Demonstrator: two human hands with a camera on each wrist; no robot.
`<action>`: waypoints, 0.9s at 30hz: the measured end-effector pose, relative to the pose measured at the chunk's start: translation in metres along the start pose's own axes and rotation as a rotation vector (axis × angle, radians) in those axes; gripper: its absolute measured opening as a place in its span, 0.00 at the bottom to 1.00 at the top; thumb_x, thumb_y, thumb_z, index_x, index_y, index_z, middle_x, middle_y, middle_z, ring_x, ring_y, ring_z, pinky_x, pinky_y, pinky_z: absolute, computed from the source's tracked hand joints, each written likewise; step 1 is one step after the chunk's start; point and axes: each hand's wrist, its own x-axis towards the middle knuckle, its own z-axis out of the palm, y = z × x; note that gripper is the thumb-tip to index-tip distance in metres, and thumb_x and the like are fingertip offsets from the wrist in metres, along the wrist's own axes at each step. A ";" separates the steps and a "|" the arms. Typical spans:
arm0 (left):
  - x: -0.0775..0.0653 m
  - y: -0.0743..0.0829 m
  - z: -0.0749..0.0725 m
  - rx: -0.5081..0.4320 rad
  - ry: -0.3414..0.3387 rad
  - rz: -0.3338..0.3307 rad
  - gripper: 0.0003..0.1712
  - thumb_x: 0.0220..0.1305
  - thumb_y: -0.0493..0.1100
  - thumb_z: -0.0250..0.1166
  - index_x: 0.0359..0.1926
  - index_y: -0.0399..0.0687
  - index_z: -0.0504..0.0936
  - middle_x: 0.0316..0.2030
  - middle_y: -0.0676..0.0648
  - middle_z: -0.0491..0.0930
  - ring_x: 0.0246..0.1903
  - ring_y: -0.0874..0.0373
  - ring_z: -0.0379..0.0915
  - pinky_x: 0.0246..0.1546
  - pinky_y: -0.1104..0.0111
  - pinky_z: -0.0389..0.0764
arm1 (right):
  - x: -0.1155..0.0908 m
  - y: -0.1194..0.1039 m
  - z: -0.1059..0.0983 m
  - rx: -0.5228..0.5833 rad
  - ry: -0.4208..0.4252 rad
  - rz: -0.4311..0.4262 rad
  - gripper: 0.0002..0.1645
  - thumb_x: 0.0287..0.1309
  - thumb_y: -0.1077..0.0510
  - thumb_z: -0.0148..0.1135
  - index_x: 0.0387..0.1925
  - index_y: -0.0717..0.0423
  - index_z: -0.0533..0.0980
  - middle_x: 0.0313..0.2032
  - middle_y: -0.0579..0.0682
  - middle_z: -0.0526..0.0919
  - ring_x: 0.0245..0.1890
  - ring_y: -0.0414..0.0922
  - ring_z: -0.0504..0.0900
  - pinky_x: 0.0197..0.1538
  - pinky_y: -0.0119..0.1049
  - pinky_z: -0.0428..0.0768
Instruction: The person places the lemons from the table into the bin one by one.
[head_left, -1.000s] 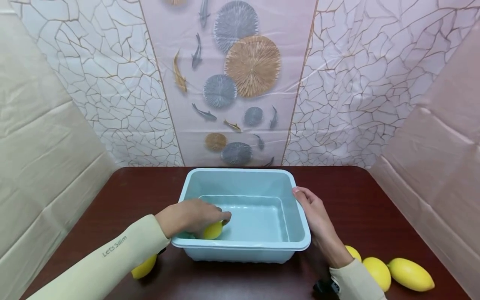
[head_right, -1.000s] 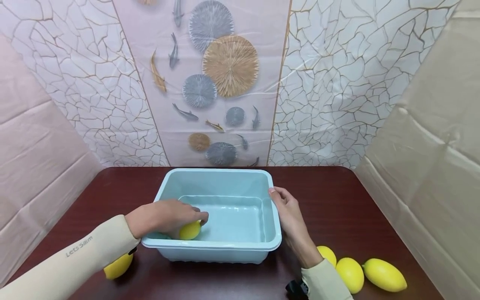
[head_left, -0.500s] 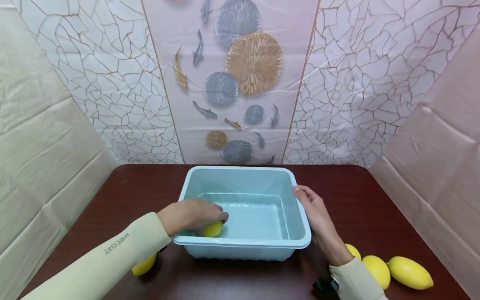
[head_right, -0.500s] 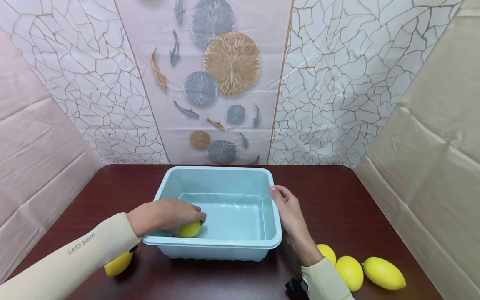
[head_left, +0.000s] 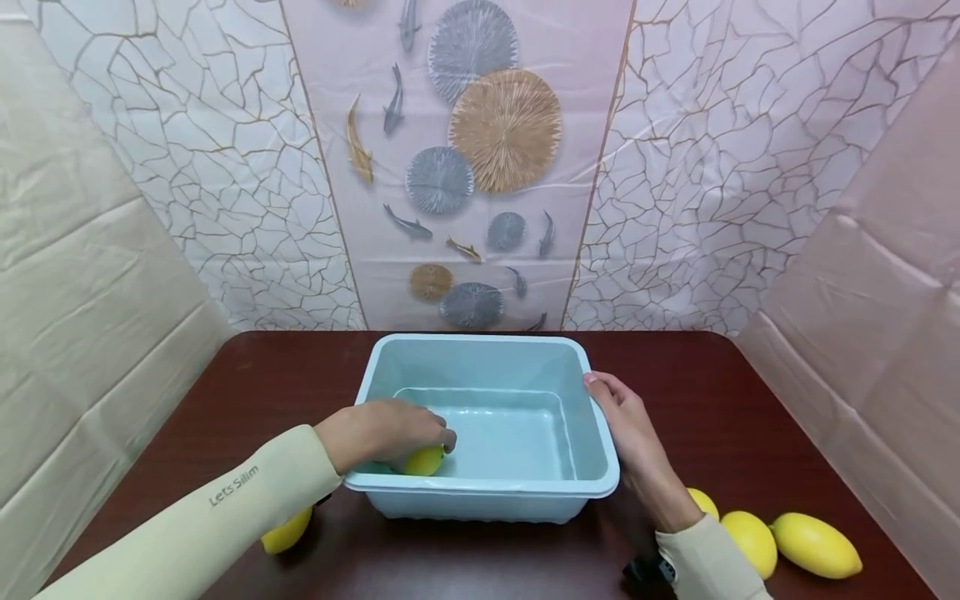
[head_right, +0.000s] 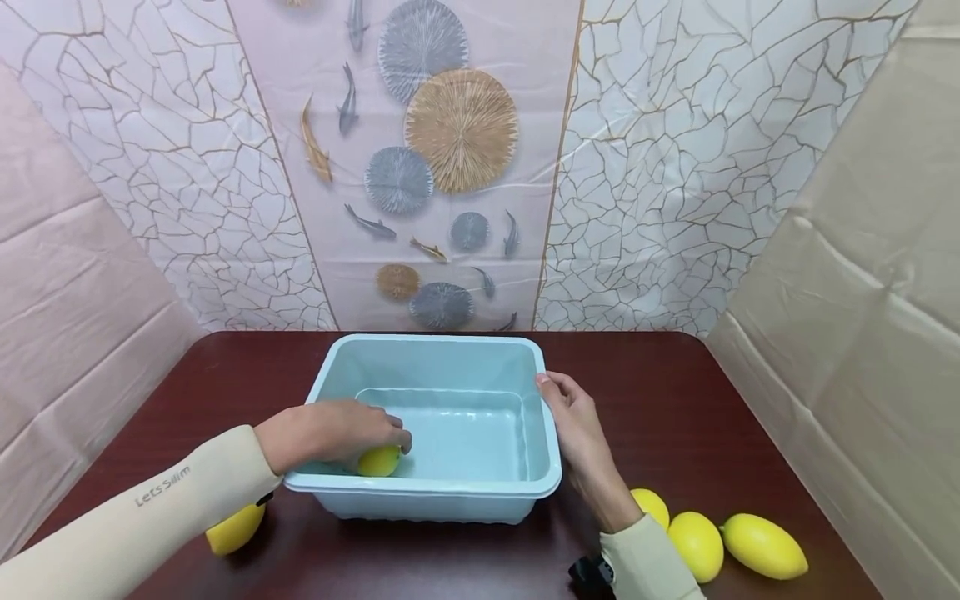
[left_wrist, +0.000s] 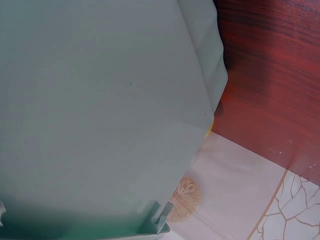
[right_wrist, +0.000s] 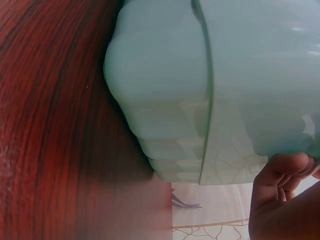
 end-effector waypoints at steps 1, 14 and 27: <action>0.000 -0.001 -0.001 -0.006 0.005 0.005 0.27 0.62 0.35 0.76 0.60 0.60 0.84 0.44 0.57 0.82 0.36 0.63 0.74 0.45 0.65 0.82 | 0.000 -0.001 -0.001 -0.003 0.002 -0.002 0.36 0.80 0.37 0.51 0.74 0.57 0.67 0.61 0.63 0.79 0.44 0.44 0.86 0.42 0.36 0.87; -0.012 0.000 -0.005 -0.098 0.145 0.039 0.32 0.65 0.27 0.70 0.65 0.59 0.82 0.54 0.54 0.83 0.49 0.59 0.80 0.53 0.59 0.83 | 0.001 0.001 0.001 -0.005 0.004 0.013 0.36 0.80 0.37 0.51 0.74 0.56 0.67 0.61 0.62 0.78 0.45 0.44 0.86 0.43 0.36 0.87; -0.038 -0.010 -0.007 -0.183 0.471 0.101 0.21 0.68 0.39 0.73 0.60 0.54 0.84 0.55 0.52 0.84 0.52 0.56 0.82 0.53 0.58 0.83 | 0.001 0.001 0.000 -0.019 0.005 0.013 0.37 0.79 0.36 0.51 0.75 0.56 0.67 0.61 0.63 0.78 0.45 0.44 0.86 0.44 0.37 0.88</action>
